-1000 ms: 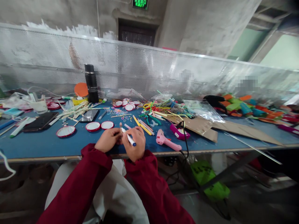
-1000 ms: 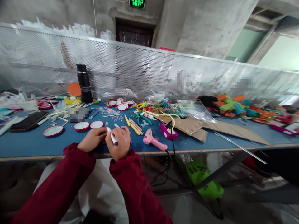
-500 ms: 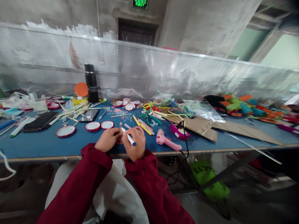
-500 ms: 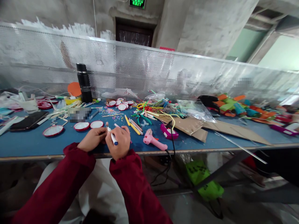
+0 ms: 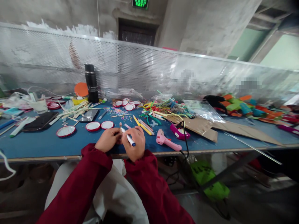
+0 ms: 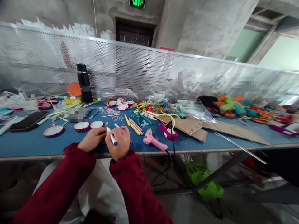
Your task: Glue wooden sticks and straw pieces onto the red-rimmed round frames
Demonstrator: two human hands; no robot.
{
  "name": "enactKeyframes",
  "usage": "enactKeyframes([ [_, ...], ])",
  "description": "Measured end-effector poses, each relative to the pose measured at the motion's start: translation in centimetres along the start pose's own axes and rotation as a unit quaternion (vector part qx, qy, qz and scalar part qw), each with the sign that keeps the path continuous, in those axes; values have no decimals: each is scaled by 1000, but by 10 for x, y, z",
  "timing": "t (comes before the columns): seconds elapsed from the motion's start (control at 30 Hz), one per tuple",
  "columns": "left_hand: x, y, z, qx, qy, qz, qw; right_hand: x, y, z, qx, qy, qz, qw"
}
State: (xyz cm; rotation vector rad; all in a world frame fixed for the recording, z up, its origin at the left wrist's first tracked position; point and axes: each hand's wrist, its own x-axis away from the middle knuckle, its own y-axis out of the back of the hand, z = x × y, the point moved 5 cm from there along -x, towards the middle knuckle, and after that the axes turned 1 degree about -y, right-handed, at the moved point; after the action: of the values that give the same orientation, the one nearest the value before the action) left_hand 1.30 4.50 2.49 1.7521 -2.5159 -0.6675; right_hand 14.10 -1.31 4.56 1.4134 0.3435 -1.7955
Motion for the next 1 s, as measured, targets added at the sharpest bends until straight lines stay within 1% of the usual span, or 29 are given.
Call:
enactKeyframes([
  [0.17, 0, 1, -1, -18, -2, -4, 1000, 0, -1, 2, -2, 12, 11, 1000],
  [0.37, 0, 0, -2, 10, 11, -4, 1000, -1, 3, 3, -10, 10, -17, 1000],
  [0.5, 1, -1, -2, 8, 8, -5, 1000, -1, 1, 1, -4, 4, -4, 1000],
  [0.63, 1, 0, -2, -3, 3, -5, 1000, 0, -1, 1, -2, 12, 3, 1000],
  [0.83, 0, -1, -1, 7, 11, -4, 1000, 0, 0, 0, -3, 4, -4, 1000],
  [1.0, 0, -1, 1, 5, 12, -2, 1000, 0, 0, 2, -1, 13, 2, 1000],
])
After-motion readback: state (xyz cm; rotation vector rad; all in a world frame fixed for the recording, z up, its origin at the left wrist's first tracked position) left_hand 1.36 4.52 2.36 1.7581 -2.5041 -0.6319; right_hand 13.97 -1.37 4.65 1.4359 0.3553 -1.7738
